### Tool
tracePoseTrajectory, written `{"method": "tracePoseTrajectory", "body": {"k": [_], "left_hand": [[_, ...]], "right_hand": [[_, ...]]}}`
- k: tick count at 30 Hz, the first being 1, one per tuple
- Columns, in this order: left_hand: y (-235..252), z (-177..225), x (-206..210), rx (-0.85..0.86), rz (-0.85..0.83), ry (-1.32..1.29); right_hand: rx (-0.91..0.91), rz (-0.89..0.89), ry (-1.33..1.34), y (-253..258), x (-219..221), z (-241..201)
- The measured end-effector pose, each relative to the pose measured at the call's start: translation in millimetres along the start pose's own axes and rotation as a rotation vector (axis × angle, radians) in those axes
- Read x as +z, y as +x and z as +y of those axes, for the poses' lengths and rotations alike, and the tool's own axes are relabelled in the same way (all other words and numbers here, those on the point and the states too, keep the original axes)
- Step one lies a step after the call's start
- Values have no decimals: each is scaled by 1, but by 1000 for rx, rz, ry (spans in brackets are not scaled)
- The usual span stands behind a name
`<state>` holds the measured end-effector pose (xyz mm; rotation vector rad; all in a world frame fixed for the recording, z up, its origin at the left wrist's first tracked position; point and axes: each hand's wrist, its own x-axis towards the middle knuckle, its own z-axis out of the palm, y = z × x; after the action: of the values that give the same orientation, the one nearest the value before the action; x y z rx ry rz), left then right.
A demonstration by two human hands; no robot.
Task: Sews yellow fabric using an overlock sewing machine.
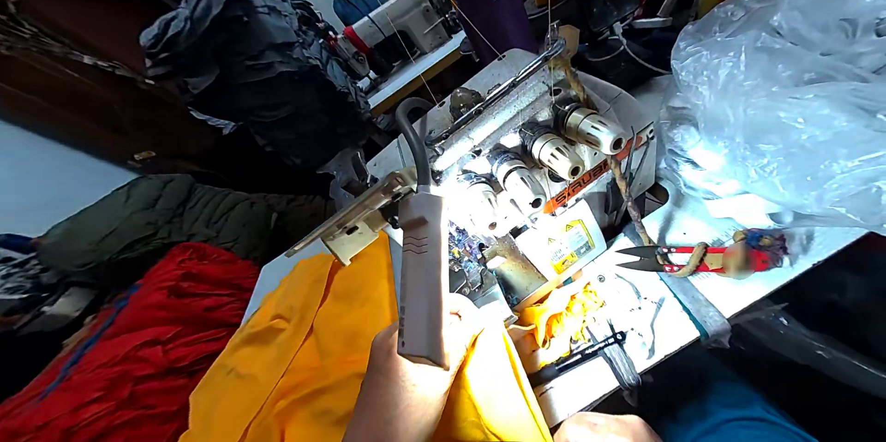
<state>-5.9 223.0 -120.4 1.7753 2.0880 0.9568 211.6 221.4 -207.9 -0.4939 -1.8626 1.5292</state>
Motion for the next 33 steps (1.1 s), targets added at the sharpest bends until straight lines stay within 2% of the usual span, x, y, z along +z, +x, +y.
{"method": "tracePoseTrajectory", "body": {"k": [7,11,14,18,24,27,30,33], "left_hand": [[-4,8,0,80,33,264],[-5,5,1,117,53,293],[-4,0,1,151,42,258],[0,-25,5,272,78,219],[-10,20,-11,193,-59,204],[-21,29,-21,271,-58,182],[-26,28,-26,338,-106,62],[-28,28,-25,360,-130,-16]], "right_hand": [[-1,-6,-58,2,0,-1],[-6,-10,-70,2,0,0],[-4,-15,-77,2,0,0],[-13,-4,-97,2,1,2],[-34,20,-117,4,-3,2],[-47,68,-142,10,-6,-1],[-113,160,-121,24,-8,-6],[-203,176,-46,41,-10,-16]]}}
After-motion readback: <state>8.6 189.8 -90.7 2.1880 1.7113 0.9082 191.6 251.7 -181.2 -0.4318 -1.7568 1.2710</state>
